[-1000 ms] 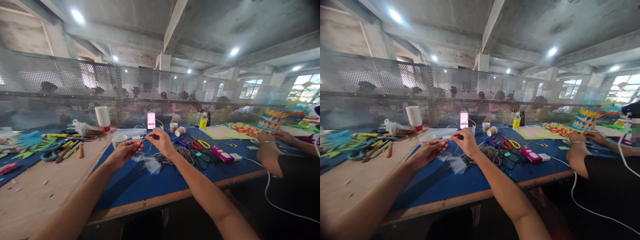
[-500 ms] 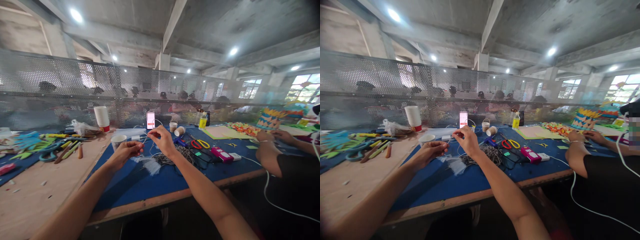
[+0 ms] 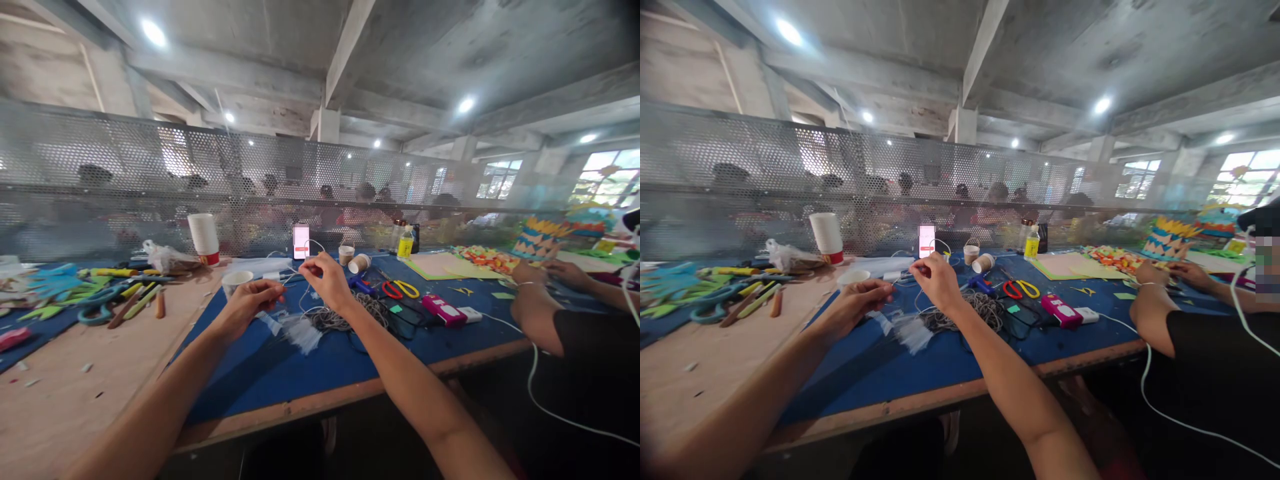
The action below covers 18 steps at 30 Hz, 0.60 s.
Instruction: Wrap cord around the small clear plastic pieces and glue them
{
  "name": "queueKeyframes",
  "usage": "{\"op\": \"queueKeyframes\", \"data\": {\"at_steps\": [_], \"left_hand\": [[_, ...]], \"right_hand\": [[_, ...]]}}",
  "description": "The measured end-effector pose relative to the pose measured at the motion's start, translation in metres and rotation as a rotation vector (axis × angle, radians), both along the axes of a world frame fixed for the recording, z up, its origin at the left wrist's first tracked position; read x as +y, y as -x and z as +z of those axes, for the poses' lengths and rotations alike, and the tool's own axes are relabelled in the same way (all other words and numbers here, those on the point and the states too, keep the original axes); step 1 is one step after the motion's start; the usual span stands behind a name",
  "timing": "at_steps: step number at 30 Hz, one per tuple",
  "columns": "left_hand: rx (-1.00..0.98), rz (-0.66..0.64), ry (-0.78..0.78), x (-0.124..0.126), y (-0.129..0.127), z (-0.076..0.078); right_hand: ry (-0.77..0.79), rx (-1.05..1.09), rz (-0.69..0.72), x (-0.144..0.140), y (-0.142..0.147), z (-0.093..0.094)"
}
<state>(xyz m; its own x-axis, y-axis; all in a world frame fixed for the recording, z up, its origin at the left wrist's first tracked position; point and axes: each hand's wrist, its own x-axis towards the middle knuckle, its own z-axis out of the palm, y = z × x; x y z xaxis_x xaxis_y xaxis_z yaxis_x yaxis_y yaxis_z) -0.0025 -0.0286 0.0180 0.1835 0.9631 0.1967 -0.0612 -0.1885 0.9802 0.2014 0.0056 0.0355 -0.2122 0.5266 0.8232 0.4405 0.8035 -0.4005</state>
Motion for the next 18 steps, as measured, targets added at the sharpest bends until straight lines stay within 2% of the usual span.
{"op": "queueKeyframes", "data": {"at_steps": [7,18], "left_hand": [[0.05,0.053,-0.035,0.0017,-0.0003,-0.0013],[0.066,-0.011,-0.029,-0.002,-0.0009,0.0009]], "right_hand": [[-0.026,-0.028,-0.031,-0.0039,-0.0003,0.0018],[-0.035,-0.031,-0.062,-0.0007,-0.0012,-0.0001]]}}
